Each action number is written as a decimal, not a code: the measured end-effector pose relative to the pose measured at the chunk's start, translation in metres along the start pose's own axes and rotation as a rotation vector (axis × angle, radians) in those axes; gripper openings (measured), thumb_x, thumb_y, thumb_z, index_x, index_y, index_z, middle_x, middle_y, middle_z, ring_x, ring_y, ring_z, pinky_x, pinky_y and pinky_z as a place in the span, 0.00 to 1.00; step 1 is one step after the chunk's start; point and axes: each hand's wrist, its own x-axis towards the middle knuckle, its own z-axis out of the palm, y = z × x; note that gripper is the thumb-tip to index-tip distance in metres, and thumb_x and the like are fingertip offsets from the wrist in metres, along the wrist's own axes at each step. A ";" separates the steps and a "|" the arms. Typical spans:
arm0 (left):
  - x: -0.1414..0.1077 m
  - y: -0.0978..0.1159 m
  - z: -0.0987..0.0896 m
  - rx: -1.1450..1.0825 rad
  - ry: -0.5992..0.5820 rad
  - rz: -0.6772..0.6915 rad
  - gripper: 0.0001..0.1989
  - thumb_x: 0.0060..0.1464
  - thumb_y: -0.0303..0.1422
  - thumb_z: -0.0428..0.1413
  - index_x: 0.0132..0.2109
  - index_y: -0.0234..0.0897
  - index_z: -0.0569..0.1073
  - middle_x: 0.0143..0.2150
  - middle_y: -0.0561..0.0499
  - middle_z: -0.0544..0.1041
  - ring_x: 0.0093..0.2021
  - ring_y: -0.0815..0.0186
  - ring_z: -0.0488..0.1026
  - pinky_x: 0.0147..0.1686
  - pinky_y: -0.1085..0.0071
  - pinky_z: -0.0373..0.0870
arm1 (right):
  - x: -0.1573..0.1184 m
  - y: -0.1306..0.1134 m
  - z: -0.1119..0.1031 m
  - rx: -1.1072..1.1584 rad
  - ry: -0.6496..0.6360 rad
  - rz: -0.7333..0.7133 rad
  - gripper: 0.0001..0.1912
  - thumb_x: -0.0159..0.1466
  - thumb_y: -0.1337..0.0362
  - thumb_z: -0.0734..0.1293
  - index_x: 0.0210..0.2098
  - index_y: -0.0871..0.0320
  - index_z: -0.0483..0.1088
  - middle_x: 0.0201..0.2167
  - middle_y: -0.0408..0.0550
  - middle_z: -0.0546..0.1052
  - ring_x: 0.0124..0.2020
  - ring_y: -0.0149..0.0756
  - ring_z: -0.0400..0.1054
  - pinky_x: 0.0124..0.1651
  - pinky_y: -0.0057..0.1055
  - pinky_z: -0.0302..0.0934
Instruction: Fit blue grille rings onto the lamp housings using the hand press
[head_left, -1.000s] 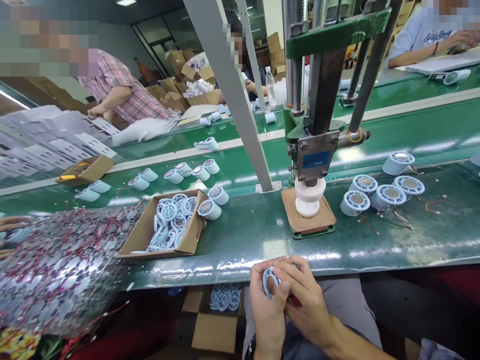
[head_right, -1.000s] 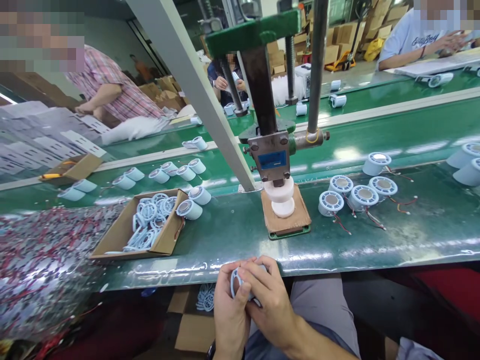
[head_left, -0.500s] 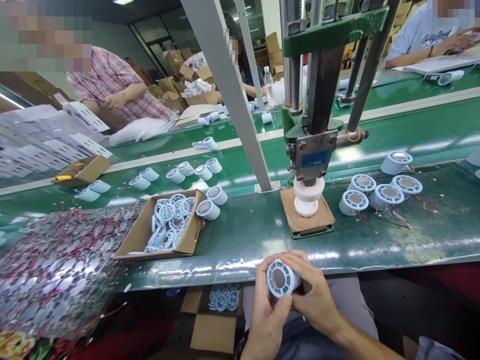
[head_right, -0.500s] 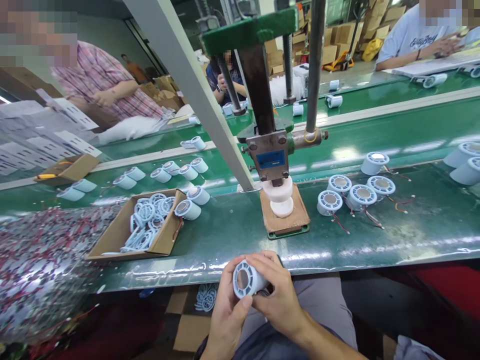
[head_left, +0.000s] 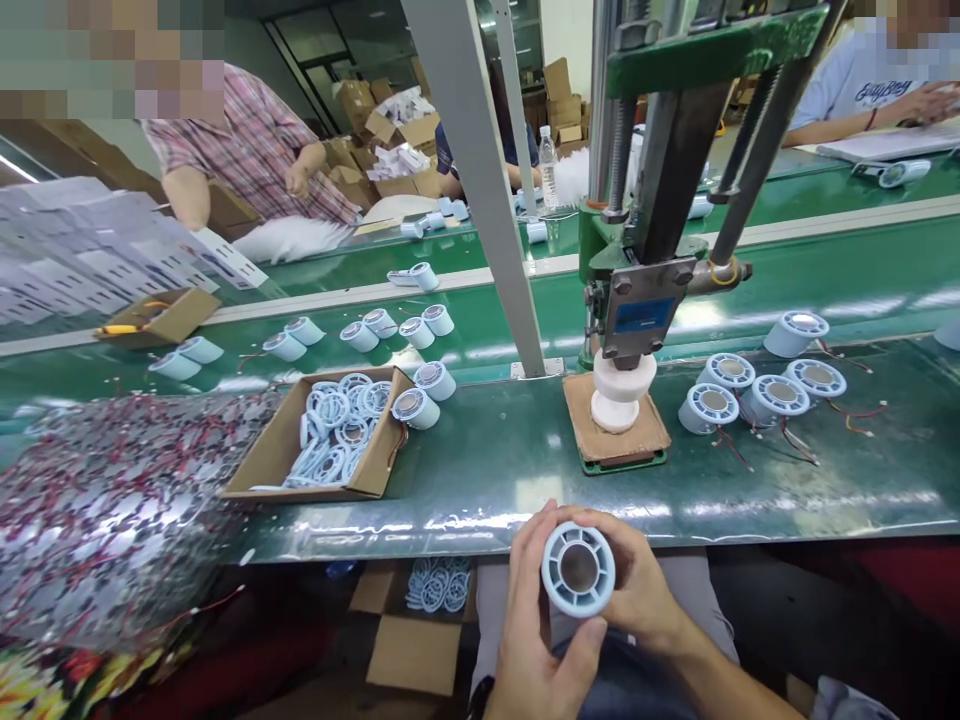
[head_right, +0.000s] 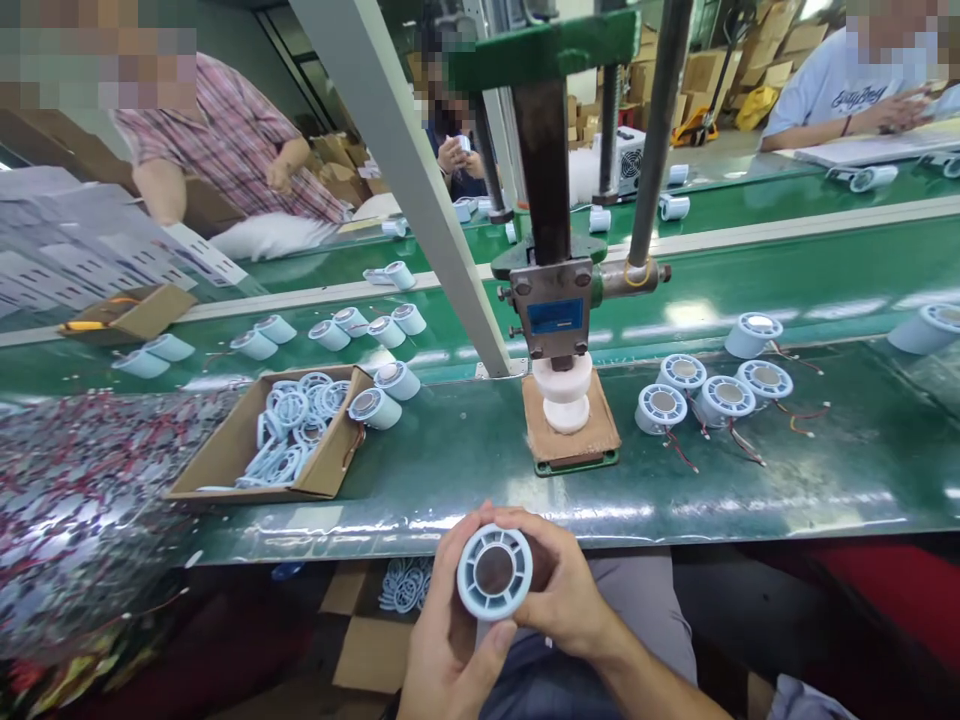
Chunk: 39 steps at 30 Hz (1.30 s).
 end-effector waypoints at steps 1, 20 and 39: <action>0.000 0.001 0.000 0.007 -0.002 0.009 0.33 0.55 0.45 0.64 0.64 0.38 0.70 0.67 0.38 0.67 0.69 0.42 0.62 0.67 0.52 0.60 | 0.000 0.000 0.000 0.006 -0.007 -0.004 0.29 0.55 0.52 0.80 0.53 0.50 0.76 0.54 0.57 0.80 0.55 0.47 0.77 0.56 0.39 0.73; -0.003 0.009 0.000 -0.099 0.012 0.083 0.32 0.54 0.48 0.65 0.63 0.43 0.73 0.67 0.38 0.68 0.68 0.41 0.64 0.63 0.49 0.67 | 0.001 -0.009 -0.001 -0.061 -0.067 -0.091 0.25 0.58 0.50 0.78 0.52 0.46 0.74 0.49 0.55 0.81 0.54 0.48 0.77 0.59 0.45 0.71; -0.001 0.013 0.009 -0.089 0.090 0.213 0.20 0.57 0.47 0.63 0.54 0.45 0.77 0.61 0.39 0.72 0.66 0.40 0.67 0.59 0.47 0.70 | -0.006 -0.024 0.008 -0.093 -0.153 -0.038 0.22 0.66 0.56 0.72 0.58 0.44 0.65 0.56 0.55 0.77 0.63 0.44 0.70 0.62 0.41 0.68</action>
